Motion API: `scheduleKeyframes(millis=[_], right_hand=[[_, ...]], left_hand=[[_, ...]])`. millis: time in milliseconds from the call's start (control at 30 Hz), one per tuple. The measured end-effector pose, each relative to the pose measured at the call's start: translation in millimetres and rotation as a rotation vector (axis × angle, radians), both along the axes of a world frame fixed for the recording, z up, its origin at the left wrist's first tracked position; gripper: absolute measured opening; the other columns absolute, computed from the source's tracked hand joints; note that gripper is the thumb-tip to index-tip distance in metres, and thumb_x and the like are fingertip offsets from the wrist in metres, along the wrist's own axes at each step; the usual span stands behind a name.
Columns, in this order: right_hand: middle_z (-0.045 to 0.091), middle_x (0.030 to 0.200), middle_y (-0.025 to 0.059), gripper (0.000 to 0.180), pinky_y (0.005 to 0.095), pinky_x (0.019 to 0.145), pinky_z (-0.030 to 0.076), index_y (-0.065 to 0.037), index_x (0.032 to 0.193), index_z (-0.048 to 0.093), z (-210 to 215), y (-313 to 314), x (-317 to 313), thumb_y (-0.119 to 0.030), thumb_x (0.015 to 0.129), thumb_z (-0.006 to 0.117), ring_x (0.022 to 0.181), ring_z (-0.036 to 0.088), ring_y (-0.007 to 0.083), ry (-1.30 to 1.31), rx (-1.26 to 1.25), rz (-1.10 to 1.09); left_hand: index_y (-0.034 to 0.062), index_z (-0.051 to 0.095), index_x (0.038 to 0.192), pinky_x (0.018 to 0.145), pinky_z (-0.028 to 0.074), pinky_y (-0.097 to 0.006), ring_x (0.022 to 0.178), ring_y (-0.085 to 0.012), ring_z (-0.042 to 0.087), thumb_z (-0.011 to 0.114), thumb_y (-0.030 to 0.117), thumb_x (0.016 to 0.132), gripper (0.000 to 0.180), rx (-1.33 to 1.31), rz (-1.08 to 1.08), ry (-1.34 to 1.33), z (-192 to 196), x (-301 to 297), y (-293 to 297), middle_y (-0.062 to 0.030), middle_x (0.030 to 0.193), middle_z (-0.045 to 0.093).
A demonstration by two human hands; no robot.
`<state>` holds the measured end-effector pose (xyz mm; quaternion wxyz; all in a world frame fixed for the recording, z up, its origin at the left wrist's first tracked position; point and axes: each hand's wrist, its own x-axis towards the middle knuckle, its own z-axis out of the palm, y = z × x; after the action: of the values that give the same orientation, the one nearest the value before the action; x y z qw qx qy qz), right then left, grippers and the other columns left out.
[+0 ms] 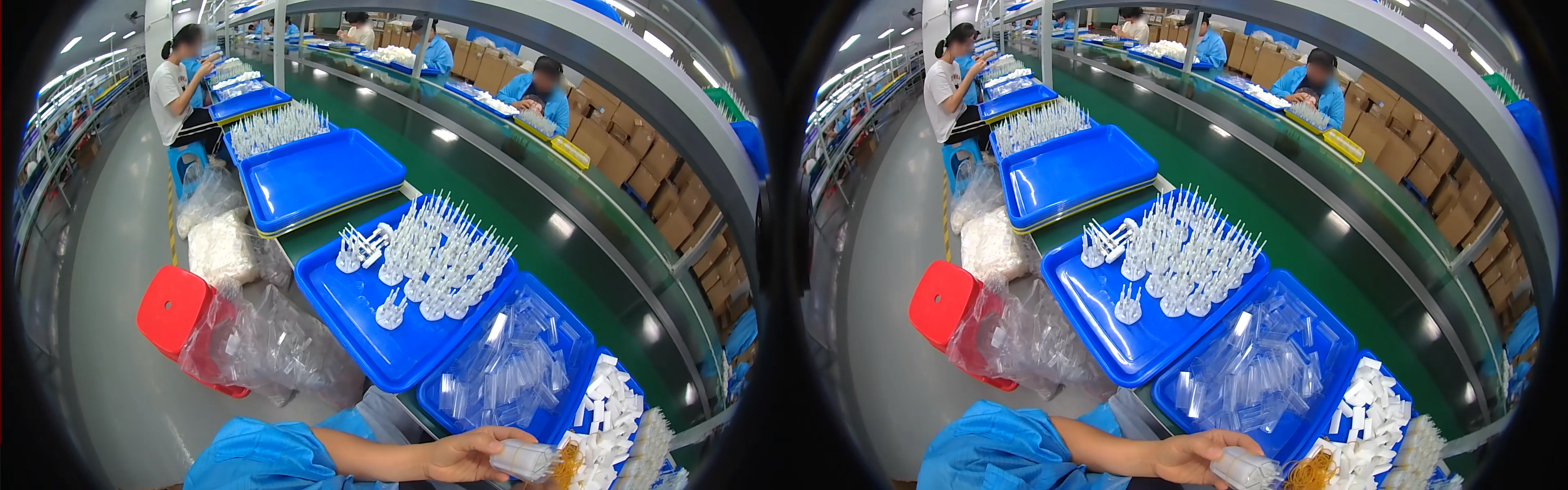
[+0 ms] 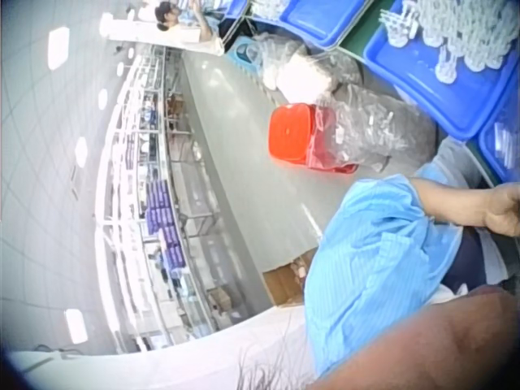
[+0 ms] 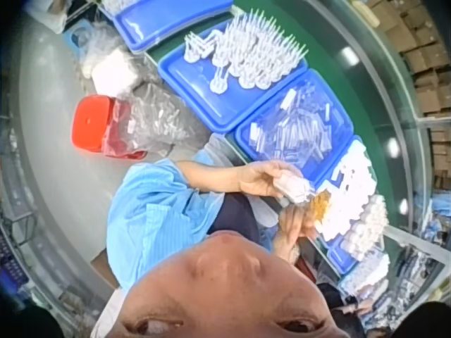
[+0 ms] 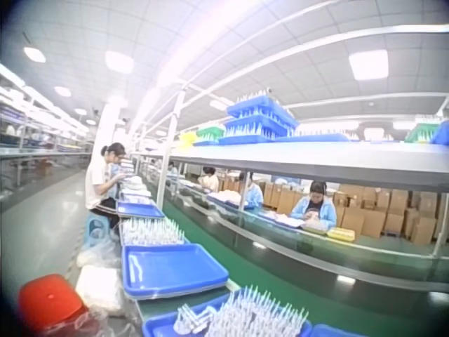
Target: The person assembles small white plastic components by inserting clear cylindrical pieces into white bases and securing them with rubber bands. The person handles the components one at a time, placing finished units into a blue tray.
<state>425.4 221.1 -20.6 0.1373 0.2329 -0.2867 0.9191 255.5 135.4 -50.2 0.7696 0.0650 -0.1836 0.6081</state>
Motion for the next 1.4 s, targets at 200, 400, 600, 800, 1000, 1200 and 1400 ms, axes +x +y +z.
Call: scheduleKeyframes(millis=[200, 400, 600, 800, 1000, 1200, 1400], right_hand=[[0.062, 0.114, 0.0155, 0.059, 0.0259, 0.058, 0.046, -0.006, 0.139, 0.039, 13, -35, -7, -0.037, 0.094, 0.059, 0.075, 0.065, 0.0181, -0.722, 0.066, -0.827], [0.064, 0.102, 0.0106, 0.033, 0.0278, 0.081, 0.048, 0.003, 0.111, 0.065, 52, -18, -31, -0.013, 0.083, 0.073, 0.094, 0.063, 0.0168, -0.808, 0.595, -0.906], [0.055, 0.099, 0.0097, 0.047, 0.0319, 0.075, 0.044, -0.005, 0.104, 0.055, 45, -13, -42, -0.019, 0.069, 0.084, 0.089, 0.054, 0.0174, -0.711, 0.967, -1.234], [0.044, 0.134, 0.0157, 0.094, 0.0345, 0.096, 0.040, -0.001, 0.136, 0.041, 51, -15, -41, -0.028, 0.062, 0.091, 0.119, 0.049, 0.0229, -0.669, 1.063, -1.217], [0.067, 0.109, 0.0164, 0.031, 0.0336, 0.083, 0.052, -0.002, 0.096, 0.068, 47, -24, -54, -0.009, 0.070, 0.082, 0.100, 0.066, 0.0246, -0.687, 0.978, -1.372], [0.067, 0.104, 0.0126, 0.035, 0.0351, 0.086, 0.049, -0.005, 0.097, 0.068, 51, -14, -30, -0.014, 0.067, 0.085, 0.095, 0.065, 0.0236, -0.620, 1.048, -1.521], [0.061, 0.097, 0.0054, 0.042, 0.0291, 0.072, 0.050, -0.003, 0.107, 0.060, 76, 39, 107, -0.010, 0.072, 0.083, 0.084, 0.059, 0.0131, -1.068, 0.635, -2.340]], left_hand=[[0.0006, 0.062, 0.120, 0.091, 0.049, -0.036, 0.112, -0.0276, 0.058, 0.071, 0.007, 0.080, 0.041, 0.295, 0.934, 0.940, 32, -36, -5, -0.0136, 0.122, 0.057], [-0.0007, 0.069, 0.105, 0.085, 0.054, -0.042, 0.104, -0.0338, 0.064, 0.067, -0.011, 0.066, 0.040, 0.554, 1.421, 1.602, 45, -49, -11, -0.0148, 0.111, 0.062], [-0.0011, 0.070, 0.106, 0.092, 0.053, -0.040, 0.111, -0.0300, 0.063, 0.069, -0.011, 0.070, 0.037, 0.314, 1.207, 1.489, 34, -37, -9, -0.0179, 0.113, 0.059], [-0.0044, 0.053, 0.126, 0.101, 0.048, -0.041, 0.118, -0.0299, 0.058, 0.064, 0.016, 0.088, 0.044, -0.106, 0.450, 0.722, 42, -16, -7, -0.0205, 0.124, 0.056], [-0.0024, 0.041, 0.135, 0.097, 0.054, -0.041, 0.116, -0.0292, 0.060, 0.045, 0.013, 0.092, 0.045, -0.297, 0.144, 0.352, 28, 3, -8, -0.0203, 0.127, 0.055], [-0.0048, 0.040, 0.137, 0.101, 0.047, -0.039, 0.122, -0.0276, 0.056, 0.047, 0.026, 0.102, 0.047, -0.327, 0.265, 0.817, 58, 17, -2, -0.0204, 0.137, 0.047], [-0.0061, 0.043, 0.131, 0.084, 0.053, -0.036, 0.099, -0.0264, 0.063, 0.059, 0.022, 0.096, 0.048, -0.074, 0.765, 1.421, 53, 8, -17, -0.0193, 0.122, 0.053]])
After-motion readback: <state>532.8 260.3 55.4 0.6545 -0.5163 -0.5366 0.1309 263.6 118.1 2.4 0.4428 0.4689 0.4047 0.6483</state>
